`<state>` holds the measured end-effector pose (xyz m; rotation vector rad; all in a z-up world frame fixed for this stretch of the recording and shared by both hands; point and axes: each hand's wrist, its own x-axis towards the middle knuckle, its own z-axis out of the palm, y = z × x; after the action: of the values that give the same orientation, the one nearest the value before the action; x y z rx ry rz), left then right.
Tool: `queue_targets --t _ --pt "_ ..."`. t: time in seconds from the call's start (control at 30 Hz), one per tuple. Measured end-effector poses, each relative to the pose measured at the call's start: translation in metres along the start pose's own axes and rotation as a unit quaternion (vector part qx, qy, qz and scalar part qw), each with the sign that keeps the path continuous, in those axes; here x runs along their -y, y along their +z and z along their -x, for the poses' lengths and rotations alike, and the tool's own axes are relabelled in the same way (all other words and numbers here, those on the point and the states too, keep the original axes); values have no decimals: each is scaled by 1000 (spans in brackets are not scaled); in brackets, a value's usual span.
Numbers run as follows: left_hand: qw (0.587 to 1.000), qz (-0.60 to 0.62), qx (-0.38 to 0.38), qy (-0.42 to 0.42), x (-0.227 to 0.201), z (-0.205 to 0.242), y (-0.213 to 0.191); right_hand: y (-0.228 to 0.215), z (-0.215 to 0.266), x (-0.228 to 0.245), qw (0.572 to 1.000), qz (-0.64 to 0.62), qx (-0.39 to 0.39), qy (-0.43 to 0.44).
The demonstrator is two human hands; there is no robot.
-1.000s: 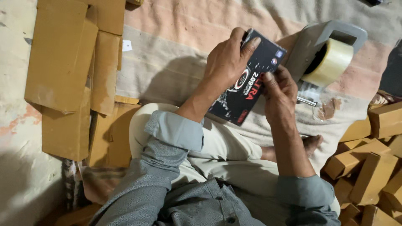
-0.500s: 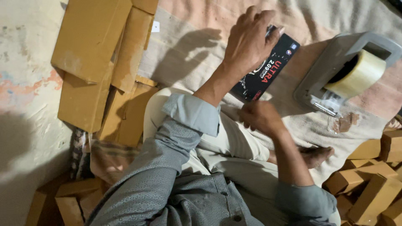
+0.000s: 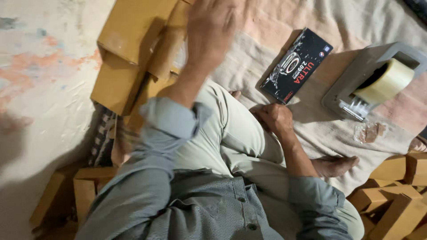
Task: The person packs a smartwatch and its accessories into a white box, then places the box into a brown shipping carton. They seal the carton with tape and set it aside, repeating the process with a second unit.
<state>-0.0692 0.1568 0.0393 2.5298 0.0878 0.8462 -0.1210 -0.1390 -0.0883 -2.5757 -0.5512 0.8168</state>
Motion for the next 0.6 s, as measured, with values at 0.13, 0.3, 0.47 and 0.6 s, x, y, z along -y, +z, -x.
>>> queue_targets --t 0.13,0.3,0.47,0.6 --pt "936 -349 17 -47 69 11 -78 -4 14 15 998 -9 -39 47" --pt "910 -348 189 -123 105 15 -117 0 35 22 991 -27 -126 19" --pt "966 -213 106 -103 81 19 -150 10 76 24 960 -189 -207 -9" --pt "948 272 31 -160 27 35 -172 -7 109 50 892 -389 -229 -5"
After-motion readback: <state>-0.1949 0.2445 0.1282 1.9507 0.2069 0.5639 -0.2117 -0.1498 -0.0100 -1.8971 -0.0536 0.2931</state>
